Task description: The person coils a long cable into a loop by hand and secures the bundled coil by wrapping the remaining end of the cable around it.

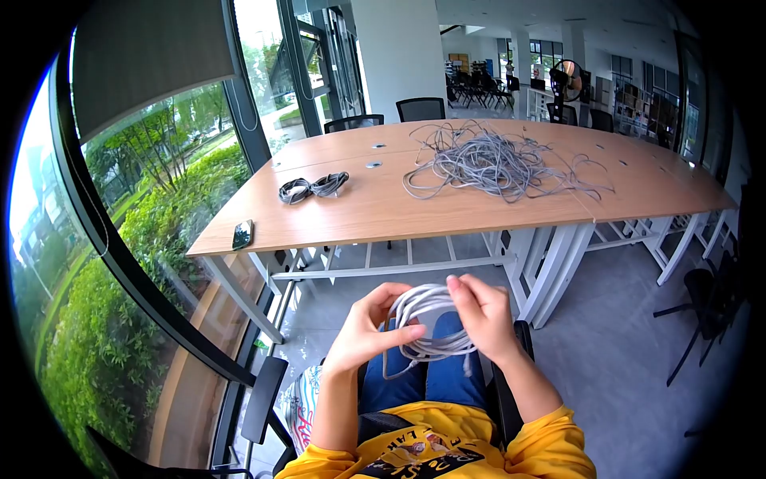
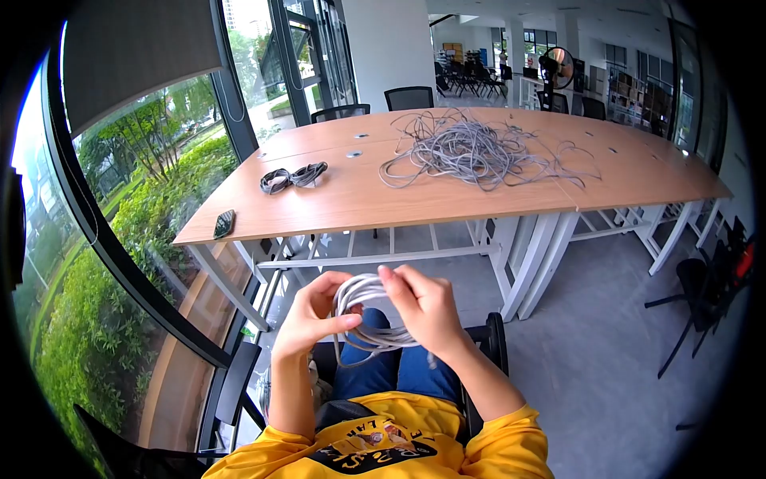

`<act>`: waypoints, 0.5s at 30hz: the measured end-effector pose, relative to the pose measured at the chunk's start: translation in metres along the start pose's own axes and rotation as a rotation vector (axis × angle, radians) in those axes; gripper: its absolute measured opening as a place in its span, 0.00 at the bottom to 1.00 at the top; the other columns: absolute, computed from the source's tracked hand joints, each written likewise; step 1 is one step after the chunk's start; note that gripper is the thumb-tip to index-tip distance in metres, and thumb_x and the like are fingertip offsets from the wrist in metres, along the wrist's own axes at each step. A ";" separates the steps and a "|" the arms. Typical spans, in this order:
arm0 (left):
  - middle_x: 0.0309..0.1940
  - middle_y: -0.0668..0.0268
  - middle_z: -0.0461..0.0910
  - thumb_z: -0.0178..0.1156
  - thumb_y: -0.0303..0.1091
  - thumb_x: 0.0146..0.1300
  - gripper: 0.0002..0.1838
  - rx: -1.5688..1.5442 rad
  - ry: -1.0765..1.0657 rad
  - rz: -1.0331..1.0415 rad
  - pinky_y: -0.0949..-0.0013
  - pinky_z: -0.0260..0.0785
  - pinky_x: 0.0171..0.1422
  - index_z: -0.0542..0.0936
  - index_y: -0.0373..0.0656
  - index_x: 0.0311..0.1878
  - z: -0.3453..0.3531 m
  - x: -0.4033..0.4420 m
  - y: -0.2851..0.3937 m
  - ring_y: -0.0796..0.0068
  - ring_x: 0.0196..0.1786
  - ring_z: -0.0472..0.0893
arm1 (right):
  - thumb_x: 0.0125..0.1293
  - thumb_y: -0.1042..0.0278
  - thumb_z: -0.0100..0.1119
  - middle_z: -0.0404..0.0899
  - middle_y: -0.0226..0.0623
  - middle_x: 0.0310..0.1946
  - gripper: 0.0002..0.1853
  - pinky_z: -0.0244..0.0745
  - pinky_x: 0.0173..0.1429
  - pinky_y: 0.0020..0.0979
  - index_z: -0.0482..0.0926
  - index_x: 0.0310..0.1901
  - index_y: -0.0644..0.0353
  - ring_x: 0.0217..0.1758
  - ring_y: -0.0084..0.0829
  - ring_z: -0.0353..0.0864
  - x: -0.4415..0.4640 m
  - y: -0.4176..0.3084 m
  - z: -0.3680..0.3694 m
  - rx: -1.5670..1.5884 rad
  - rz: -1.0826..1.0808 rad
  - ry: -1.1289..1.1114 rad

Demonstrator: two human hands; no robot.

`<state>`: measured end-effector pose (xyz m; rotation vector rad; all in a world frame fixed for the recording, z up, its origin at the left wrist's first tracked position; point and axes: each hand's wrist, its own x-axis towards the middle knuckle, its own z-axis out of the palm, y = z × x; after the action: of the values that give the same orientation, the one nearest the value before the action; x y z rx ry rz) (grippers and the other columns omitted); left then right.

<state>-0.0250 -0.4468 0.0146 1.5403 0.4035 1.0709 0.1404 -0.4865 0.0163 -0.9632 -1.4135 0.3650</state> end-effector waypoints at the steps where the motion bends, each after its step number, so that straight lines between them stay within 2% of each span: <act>1: 0.26 0.66 0.74 0.66 0.29 0.45 0.21 -0.001 -0.001 -0.001 0.79 0.66 0.31 0.71 0.34 0.41 0.001 -0.002 0.002 0.84 0.30 0.72 | 0.61 0.67 0.52 0.65 0.33 0.09 0.11 0.57 0.17 0.23 0.72 0.25 0.64 0.12 0.20 0.64 -0.003 -0.002 0.001 -0.063 -0.083 -0.051; 3: 0.26 0.66 0.75 0.64 0.29 0.47 0.15 0.378 -0.071 -0.049 0.77 0.66 0.31 0.73 0.34 0.37 0.000 -0.006 0.005 0.84 0.28 0.72 | 0.60 0.68 0.54 0.68 0.37 0.11 0.09 0.61 0.18 0.25 0.74 0.27 0.64 0.12 0.27 0.68 -0.010 -0.002 0.008 -0.149 -0.266 -0.127; 4: 0.21 0.68 0.74 0.60 0.29 0.49 0.09 0.500 -0.067 -0.179 0.78 0.65 0.28 0.74 0.35 0.33 0.005 -0.008 0.013 0.84 0.24 0.71 | 0.60 0.68 0.54 0.69 0.38 0.12 0.09 0.62 0.18 0.25 0.75 0.27 0.65 0.13 0.29 0.70 -0.013 -0.001 0.010 -0.130 -0.290 -0.153; 7: 0.18 0.69 0.73 0.60 0.28 0.49 0.07 0.456 -0.022 -0.214 0.79 0.63 0.22 0.75 0.36 0.30 0.009 -0.009 0.011 0.84 0.20 0.70 | 0.61 0.67 0.52 0.72 0.37 0.14 0.09 0.64 0.20 0.25 0.75 0.29 0.65 0.15 0.26 0.72 -0.012 -0.006 0.004 -0.132 -0.176 -0.211; 9: 0.15 0.70 0.72 0.60 0.28 0.48 0.06 0.442 0.060 -0.097 0.81 0.59 0.19 0.75 0.36 0.26 0.004 -0.009 0.002 0.87 0.17 0.68 | 0.62 0.66 0.50 0.75 0.36 0.18 0.10 0.67 0.24 0.25 0.75 0.34 0.66 0.19 0.23 0.74 -0.006 -0.011 -0.002 0.016 0.133 -0.443; 10: 0.15 0.70 0.72 0.60 0.28 0.48 0.06 0.441 0.059 -0.096 0.81 0.59 0.19 0.75 0.36 0.26 0.003 -0.009 0.003 0.87 0.17 0.68 | 0.62 0.66 0.50 0.75 0.36 0.18 0.10 0.67 0.24 0.25 0.75 0.34 0.66 0.19 0.23 0.74 -0.005 -0.009 -0.004 0.015 0.132 -0.442; 12: 0.13 0.71 0.71 0.59 0.27 0.49 0.05 0.355 0.130 -0.215 0.83 0.57 0.18 0.75 0.37 0.24 0.002 -0.011 0.009 0.89 0.15 0.67 | 0.63 0.65 0.49 0.76 0.35 0.22 0.12 0.69 0.28 0.24 0.74 0.40 0.66 0.23 0.22 0.75 -0.004 -0.003 -0.007 0.048 -0.039 -0.486; 13: 0.12 0.72 0.71 0.59 0.27 0.50 0.03 0.311 0.126 -0.240 0.83 0.56 0.18 0.76 0.37 0.25 0.004 -0.011 0.010 0.90 0.14 0.67 | 0.63 0.66 0.49 0.77 0.37 0.24 0.12 0.70 0.30 0.24 0.73 0.43 0.66 0.24 0.24 0.76 -0.001 -0.011 -0.013 0.025 0.058 -0.564; 15: 0.12 0.70 0.71 0.58 0.26 0.49 0.03 0.341 0.130 -0.222 0.82 0.58 0.18 0.76 0.37 0.25 0.005 -0.010 0.005 0.88 0.15 0.68 | 0.63 0.67 0.49 0.77 0.37 0.24 0.12 0.70 0.30 0.25 0.73 0.42 0.66 0.24 0.25 0.76 -0.003 -0.006 -0.013 -0.022 0.028 -0.539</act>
<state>-0.0278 -0.4583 0.0158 1.6791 0.8628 0.9645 0.1504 -0.4962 0.0203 -0.9413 -1.8927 0.6654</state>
